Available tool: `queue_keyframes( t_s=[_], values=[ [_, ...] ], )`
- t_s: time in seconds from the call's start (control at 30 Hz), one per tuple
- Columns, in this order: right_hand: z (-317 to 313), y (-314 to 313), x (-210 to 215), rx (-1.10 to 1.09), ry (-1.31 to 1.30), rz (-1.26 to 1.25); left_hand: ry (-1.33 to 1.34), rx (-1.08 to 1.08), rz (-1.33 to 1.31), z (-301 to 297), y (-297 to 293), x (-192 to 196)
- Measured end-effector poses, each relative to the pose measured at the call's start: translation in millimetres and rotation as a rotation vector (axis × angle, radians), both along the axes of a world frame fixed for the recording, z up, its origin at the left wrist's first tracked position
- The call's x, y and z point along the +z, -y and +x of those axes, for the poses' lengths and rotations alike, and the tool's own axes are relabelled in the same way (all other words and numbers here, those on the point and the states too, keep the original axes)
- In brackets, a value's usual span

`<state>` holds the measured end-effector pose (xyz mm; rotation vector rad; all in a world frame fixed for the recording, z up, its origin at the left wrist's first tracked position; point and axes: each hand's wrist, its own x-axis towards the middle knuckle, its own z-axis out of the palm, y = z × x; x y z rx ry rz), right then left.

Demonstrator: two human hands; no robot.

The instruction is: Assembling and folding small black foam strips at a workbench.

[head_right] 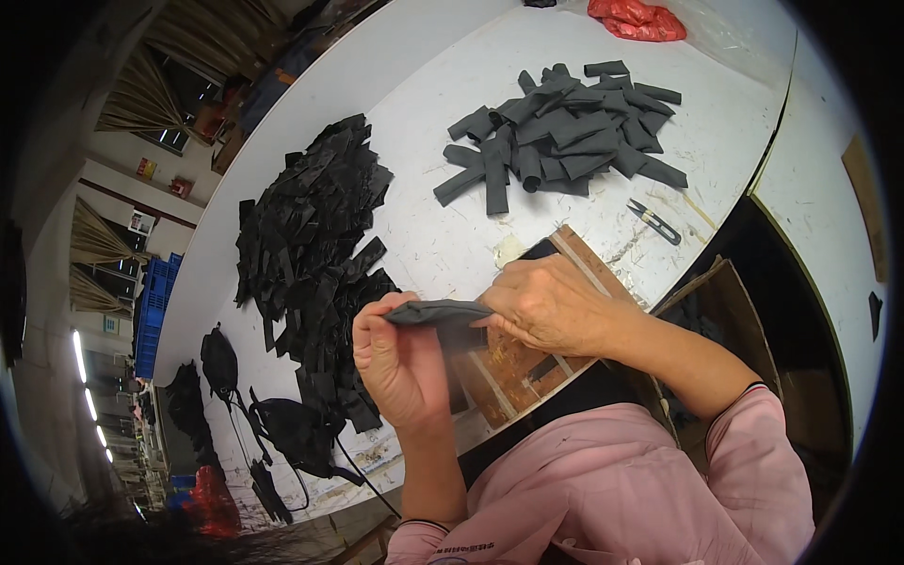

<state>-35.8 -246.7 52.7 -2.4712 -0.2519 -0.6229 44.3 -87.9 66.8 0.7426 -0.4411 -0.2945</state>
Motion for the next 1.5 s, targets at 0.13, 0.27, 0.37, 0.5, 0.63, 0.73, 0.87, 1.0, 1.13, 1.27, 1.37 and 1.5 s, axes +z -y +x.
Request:
queue_keyframes(
  t_s=[0.13, 0.27, 0.37, 0.5, 0.63, 0.73, 0.87, 1.0, 1.13, 1.27, 1.37, 1.5],
  values=[
    [8, -6, -22, 0.051, -0.079, 0.125, 0.056, -0.022, 0.146, 2, -1, -5],
    [4, -10, -34, -0.014, -0.057, 0.12, 0.256, 0.074, 0.346, 4, -2, -1],
    [-1, -10, -27, -0.022, -0.074, 0.1, 0.498, 0.011, 0.531, 11, -8, 7],
    [-2, -8, -20, -0.029, -0.033, 0.017, 0.618, 0.106, 0.589, 18, -11, 11],
    [2, -15, -27, -0.01, -0.066, 0.166, 0.629, 0.143, 0.606, 19, -9, 4],
    [5, -16, -17, -0.027, -0.123, 0.06, 0.687, 0.362, 0.65, 9, -14, 2],
    [18, 12, 31, 0.003, -0.004, 0.229, 0.813, 0.518, 0.749, -35, -37, 17],
    [56, 52, 51, -0.365, 0.13, 0.654, 0.896, 0.237, 0.547, -84, -66, 44],
    [15, 24, -7, -0.494, -0.043, 0.695, 0.854, 0.046, 0.367, -93, -88, 51],
    [-35, -30, -75, -0.231, -0.401, 0.555, 0.84, 0.054, 0.353, -97, -106, 35],
    [-40, -62, -100, -0.102, -0.265, 0.366, 0.894, 0.506, 0.505, -90, -113, 8],
    [-31, -78, -115, -0.104, -0.202, 0.062, 0.354, 0.73, 1.077, -31, -104, -60]
  ],
)
